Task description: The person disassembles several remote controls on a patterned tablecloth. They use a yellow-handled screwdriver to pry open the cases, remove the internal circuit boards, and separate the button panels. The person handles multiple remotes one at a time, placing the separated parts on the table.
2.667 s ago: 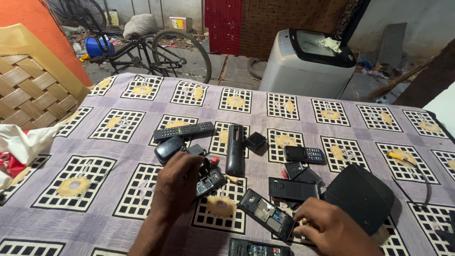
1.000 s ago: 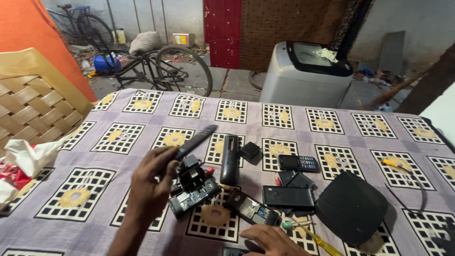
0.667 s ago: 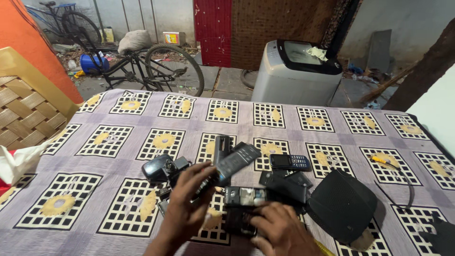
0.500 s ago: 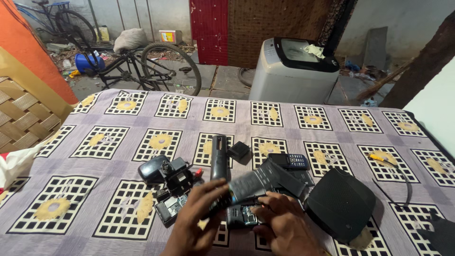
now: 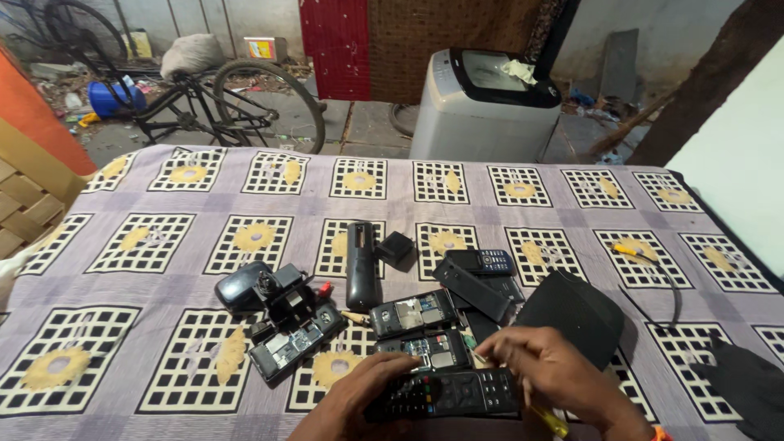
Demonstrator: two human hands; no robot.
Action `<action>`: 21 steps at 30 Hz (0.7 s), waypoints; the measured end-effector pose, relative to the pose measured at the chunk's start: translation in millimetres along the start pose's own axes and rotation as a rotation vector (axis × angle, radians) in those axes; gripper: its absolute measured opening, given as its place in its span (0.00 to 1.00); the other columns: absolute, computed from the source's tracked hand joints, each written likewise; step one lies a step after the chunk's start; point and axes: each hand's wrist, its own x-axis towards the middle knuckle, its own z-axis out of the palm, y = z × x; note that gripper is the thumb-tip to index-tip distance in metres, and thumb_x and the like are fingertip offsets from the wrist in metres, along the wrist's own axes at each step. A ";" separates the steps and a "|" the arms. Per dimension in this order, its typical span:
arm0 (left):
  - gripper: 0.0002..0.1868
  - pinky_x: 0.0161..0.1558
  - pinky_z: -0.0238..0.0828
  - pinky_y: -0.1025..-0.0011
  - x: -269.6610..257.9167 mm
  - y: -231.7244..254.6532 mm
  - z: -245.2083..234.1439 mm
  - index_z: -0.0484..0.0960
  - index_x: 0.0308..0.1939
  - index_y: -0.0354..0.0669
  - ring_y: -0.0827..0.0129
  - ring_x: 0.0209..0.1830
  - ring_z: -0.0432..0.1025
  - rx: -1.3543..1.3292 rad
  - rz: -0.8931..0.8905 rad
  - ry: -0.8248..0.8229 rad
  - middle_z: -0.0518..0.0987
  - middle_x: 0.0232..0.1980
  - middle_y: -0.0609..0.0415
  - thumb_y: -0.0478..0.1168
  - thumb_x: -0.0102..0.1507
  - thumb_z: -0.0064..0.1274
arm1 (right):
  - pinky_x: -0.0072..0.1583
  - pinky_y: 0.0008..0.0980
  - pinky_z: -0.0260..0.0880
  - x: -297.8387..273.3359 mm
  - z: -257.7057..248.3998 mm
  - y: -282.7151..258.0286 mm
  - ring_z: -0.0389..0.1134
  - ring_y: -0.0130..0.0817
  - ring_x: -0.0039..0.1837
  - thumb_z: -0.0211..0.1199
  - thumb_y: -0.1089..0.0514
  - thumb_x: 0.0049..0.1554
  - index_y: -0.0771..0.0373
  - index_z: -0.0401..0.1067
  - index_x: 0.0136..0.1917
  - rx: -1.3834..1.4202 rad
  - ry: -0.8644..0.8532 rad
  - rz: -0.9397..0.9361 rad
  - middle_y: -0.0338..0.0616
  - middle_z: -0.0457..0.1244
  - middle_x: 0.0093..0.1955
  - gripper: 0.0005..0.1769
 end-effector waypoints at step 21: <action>0.43 0.62 0.70 0.55 0.8 -48.2 39.5 0.62 0.75 0.39 0.57 0.59 0.73 -0.697 -0.329 -0.164 0.76 0.61 0.38 0.48 0.60 0.62 | 0.42 0.30 0.65 -14.5 54.6 -30.0 0.65 0.29 0.39 0.67 0.58 0.55 0.58 0.73 0.68 0.101 -0.136 -0.275 0.44 0.69 0.42 0.26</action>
